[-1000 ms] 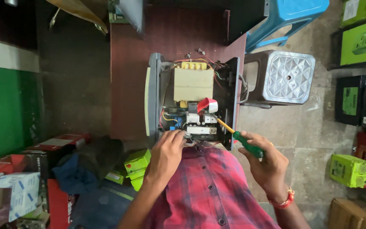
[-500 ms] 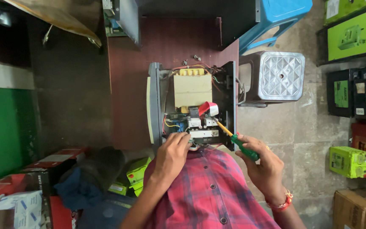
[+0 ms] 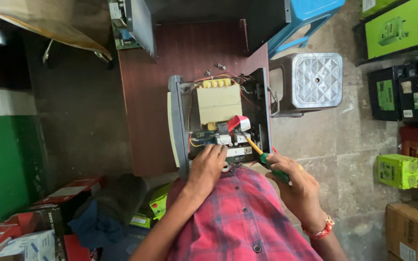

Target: The person uses a screwdriver to tighten screws on components inside an open electronic device. They repeatedly adjust wires and secure parts within the device's casing.

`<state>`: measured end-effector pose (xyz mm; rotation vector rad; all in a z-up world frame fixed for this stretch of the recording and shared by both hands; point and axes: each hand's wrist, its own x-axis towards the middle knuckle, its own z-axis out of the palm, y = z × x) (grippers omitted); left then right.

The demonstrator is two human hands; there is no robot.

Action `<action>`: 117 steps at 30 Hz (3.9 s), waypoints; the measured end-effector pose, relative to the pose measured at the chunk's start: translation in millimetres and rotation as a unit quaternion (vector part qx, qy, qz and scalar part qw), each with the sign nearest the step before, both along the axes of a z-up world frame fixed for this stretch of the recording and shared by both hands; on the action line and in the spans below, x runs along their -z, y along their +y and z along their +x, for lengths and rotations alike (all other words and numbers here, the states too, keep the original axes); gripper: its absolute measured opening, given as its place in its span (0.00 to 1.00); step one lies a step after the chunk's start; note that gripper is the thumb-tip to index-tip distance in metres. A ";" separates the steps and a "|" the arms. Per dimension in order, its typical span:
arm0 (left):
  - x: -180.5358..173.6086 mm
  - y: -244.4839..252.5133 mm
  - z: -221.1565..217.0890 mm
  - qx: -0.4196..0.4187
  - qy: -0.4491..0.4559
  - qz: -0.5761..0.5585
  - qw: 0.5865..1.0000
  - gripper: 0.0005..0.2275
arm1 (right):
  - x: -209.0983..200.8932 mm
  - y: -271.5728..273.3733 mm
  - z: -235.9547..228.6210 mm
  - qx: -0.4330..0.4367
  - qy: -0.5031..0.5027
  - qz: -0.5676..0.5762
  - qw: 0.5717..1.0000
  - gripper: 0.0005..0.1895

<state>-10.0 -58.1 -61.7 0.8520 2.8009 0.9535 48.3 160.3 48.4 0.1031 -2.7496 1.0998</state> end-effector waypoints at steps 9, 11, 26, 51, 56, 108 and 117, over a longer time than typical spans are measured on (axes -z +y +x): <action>30.9 1.6 3.7 0.001 -0.004 -0.036 0.999 0.12 | -5.0 1.4 6.0 0.039 0.038 -0.003 0.999 0.19; 34.5 2.1 5.0 -0.005 -0.006 -0.030 1.000 0.11 | -4.8 3.1 7.8 0.045 0.039 -0.005 0.998 0.19; 26.4 1.1 12.2 -0.029 -0.014 0.020 0.999 0.14 | 9.4 3.6 -25.3 0.047 0.026 0.018 0.998 0.19; -67.7 -1.7 -38.5 -0.112 0.085 0.212 0.967 0.12 | 12.1 -11.9 -52.1 0.070 0.022 0.071 0.995 0.18; -67.4 0.7 -48.4 -0.115 0.097 0.207 0.967 0.14 | 11.5 -10.0 -53.9 0.061 0.011 0.057 0.996 0.17; -14.8 36.5 -75.0 0.084 -0.061 0.297 0.949 0.13 | -56.0 -13.7 -86.9 -0.156 -0.037 0.204 0.966 0.16; -16.2 34.5 -83.8 0.122 -0.100 0.263 0.952 0.14 | -67.7 -6.5 -85.1 -0.213 0.013 0.208 0.954 0.24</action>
